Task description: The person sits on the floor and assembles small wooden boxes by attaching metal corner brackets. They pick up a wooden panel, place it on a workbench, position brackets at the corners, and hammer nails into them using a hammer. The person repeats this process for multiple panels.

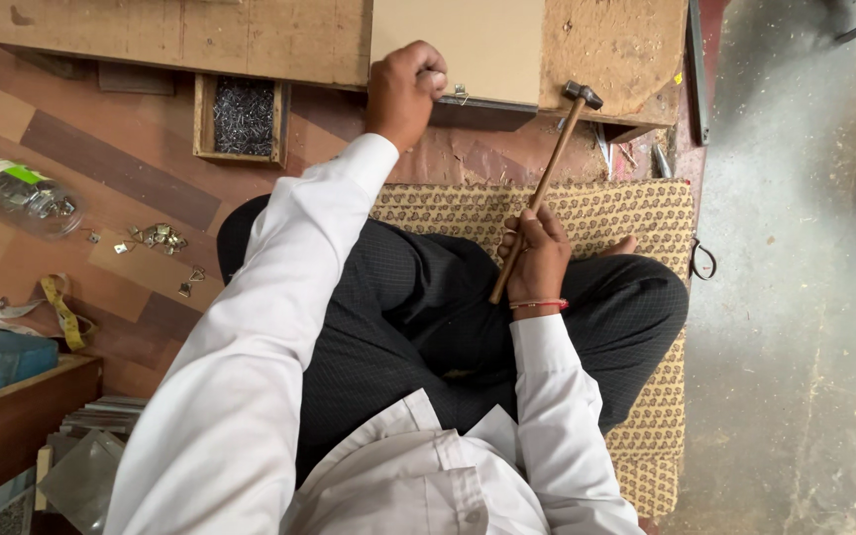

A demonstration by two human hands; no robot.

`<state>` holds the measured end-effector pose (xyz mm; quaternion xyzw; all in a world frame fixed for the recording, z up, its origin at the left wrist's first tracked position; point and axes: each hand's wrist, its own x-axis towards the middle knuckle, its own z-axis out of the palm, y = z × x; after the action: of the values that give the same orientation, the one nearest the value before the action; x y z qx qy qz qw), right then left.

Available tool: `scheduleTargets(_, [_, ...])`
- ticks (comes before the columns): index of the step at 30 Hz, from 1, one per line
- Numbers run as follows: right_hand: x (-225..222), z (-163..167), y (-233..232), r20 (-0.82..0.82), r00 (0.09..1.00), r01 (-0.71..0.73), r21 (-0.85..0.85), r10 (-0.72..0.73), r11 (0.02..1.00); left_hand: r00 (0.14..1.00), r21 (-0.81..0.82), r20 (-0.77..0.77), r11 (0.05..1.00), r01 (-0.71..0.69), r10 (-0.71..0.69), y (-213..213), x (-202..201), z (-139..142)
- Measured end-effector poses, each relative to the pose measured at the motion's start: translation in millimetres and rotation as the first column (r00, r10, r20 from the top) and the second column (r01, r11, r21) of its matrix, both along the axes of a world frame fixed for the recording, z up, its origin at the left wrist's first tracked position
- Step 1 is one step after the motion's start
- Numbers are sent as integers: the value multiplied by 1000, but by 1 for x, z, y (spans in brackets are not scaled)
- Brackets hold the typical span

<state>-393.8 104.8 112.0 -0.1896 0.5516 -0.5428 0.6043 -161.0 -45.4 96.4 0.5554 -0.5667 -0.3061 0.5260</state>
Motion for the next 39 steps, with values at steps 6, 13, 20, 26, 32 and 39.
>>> scheduleTargets(6, [3, -8, 0, 27, 999, -19, 2, 19, 1000, 959, -281, 244, 957, -70, 142, -13, -21, -13])
scheduleTargets(13, [3, -16, -2, 21, 999, -32, 1, 32, 999, 935, -212, 326, 975, -69, 138, -14, -24, -12])
scheduleTargets(20, [16, -9, -2, -570, 783, 49, -343, -250, 938, 907, -199, 393, 977, -77, 152, -13, -29, -13])
scheduleTargets(26, [57, 12, -85, -430, 891, -211, -114, 144, 971, 993, -98, 111, 995, -34, 45, -18, -20, -12])
scheduleTargets(32, [91, -7, -143, -62, 982, -178, -33, 176, 983, 996, -81, -94, 997, -15, 8, -19, -9, -6])
scheduleTargets(39, [98, -14, -141, 23, 998, -62, 57, 60, 996, 994, -156, -92, 985, -69, 55, -20, -11, -5])
